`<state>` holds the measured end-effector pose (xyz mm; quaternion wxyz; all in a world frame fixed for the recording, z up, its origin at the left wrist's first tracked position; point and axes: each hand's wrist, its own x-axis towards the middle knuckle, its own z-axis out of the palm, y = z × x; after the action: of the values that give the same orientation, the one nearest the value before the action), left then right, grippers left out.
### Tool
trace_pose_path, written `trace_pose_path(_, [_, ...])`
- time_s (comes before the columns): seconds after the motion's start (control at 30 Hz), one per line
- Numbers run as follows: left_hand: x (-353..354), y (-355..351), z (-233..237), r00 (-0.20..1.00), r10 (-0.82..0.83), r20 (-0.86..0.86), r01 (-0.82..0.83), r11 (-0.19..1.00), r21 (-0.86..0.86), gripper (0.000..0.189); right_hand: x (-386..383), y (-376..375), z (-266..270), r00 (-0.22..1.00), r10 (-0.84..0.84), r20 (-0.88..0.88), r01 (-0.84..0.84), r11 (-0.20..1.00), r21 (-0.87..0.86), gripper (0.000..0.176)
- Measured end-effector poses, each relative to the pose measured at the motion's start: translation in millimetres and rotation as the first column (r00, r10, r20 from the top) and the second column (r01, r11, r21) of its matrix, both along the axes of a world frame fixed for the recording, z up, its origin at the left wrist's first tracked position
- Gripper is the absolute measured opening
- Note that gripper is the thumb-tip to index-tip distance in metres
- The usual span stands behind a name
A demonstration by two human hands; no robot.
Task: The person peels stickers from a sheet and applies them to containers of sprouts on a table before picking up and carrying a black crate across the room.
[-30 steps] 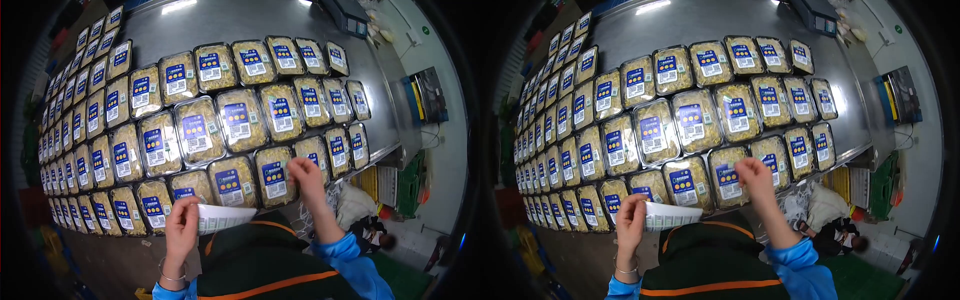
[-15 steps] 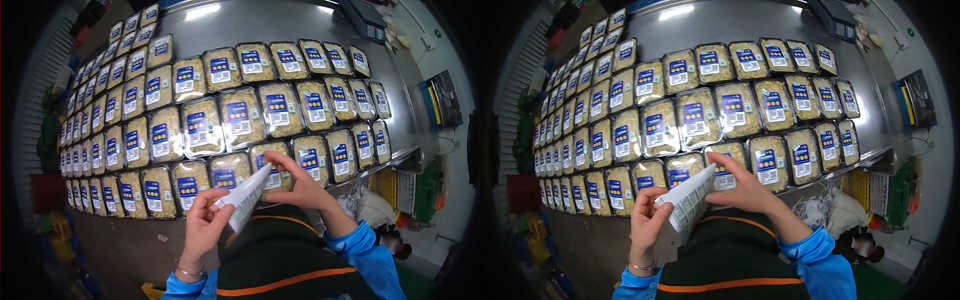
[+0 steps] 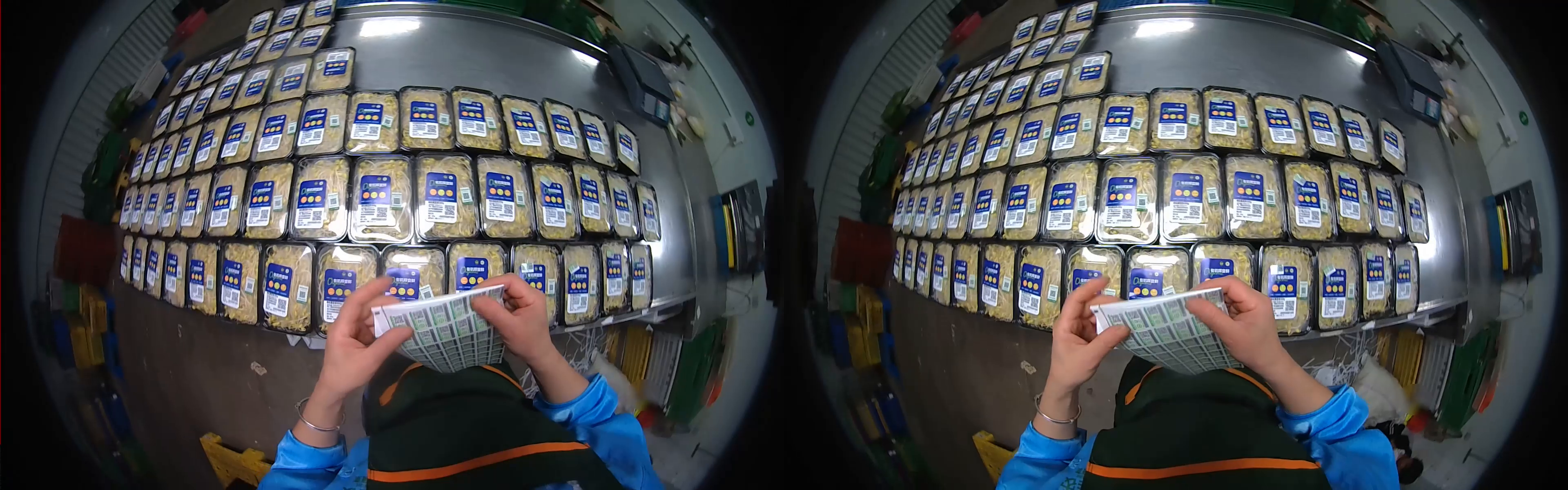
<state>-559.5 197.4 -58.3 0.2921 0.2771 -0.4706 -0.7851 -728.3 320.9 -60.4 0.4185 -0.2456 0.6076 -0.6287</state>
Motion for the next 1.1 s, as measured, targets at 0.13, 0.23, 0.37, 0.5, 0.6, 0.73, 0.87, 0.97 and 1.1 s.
trace_pose_path(0.13, [-1, 6, -8, 0.988, 0.025, 0.155, -0.011, 0.996, -0.093, 0.027, -12, -1, 1, 0.985, 0.13, 0.117, -0.123, 0.99, -0.068, 0.021])
trace_pose_path(0.23, [-2, 10, -8, 0.96, 0.096, 0.263, -0.068, 0.991, -0.115, 0.012, -16, 0, -6, 0.991, 0.133, -0.011, -0.133, 0.991, -0.022, 0.014])
trace_pose_path(0.37, [1, 7, -11, 0.913, 0.256, 0.318, -0.135, 0.925, -0.356, 0.006, -11, -8, -9, 0.905, 0.15, -0.398, -0.154, 0.988, 0.024, 0.009])
trace_pose_path(0.5, [13, -14, -5, 0.908, 0.294, 0.298, -0.138, 0.882, -0.45, 0.01, -16, -41, 6, 0.807, 0.193, -0.558, -0.204, 0.978, 0.043, 0.017])
trace_pose_path(0.6, [31, -41, -3, 0.911, 0.261, 0.319, -0.064, 0.855, -0.515, 0.012, -11, -89, 35, 0.751, 0.285, -0.596, -0.332, 0.943, 0.032, 0.033])
trace_pose_path(0.73, [55, -99, 11, 0.888, 0.17, 0.427, 0.136, 0.789, -0.599, 0.012, 28, -155, 57, 0.301, 0.619, -0.725, -0.57, 0.727, 0.384, 0.045])
trace_pose_path(0.87, [69, -160, 21, 0.908, 0.058, 0.415, 0.27, 0.675, -0.686, 0.011, 56, -197, 46, 0.279, 0.652, -0.705, -0.546, 0.712, 0.442, 0.039])
trace_pose_path(0.97, [71, -190, 23, 0.901, -0.062, 0.43, 0.372, 0.621, -0.69, 0.012, 68, -205, 40, 0.529, 0.56, -0.637, -0.464, 0.82, 0.335, 0.026])
trace_pose_path(1.1, [65, -206, 24, 0.887, -0.187, 0.423, 0.435, 0.648, -0.625, 0.014, 78, -198, 28, 0.743, 0.403, -0.534, -0.341, 0.915, 0.216, 0.018])
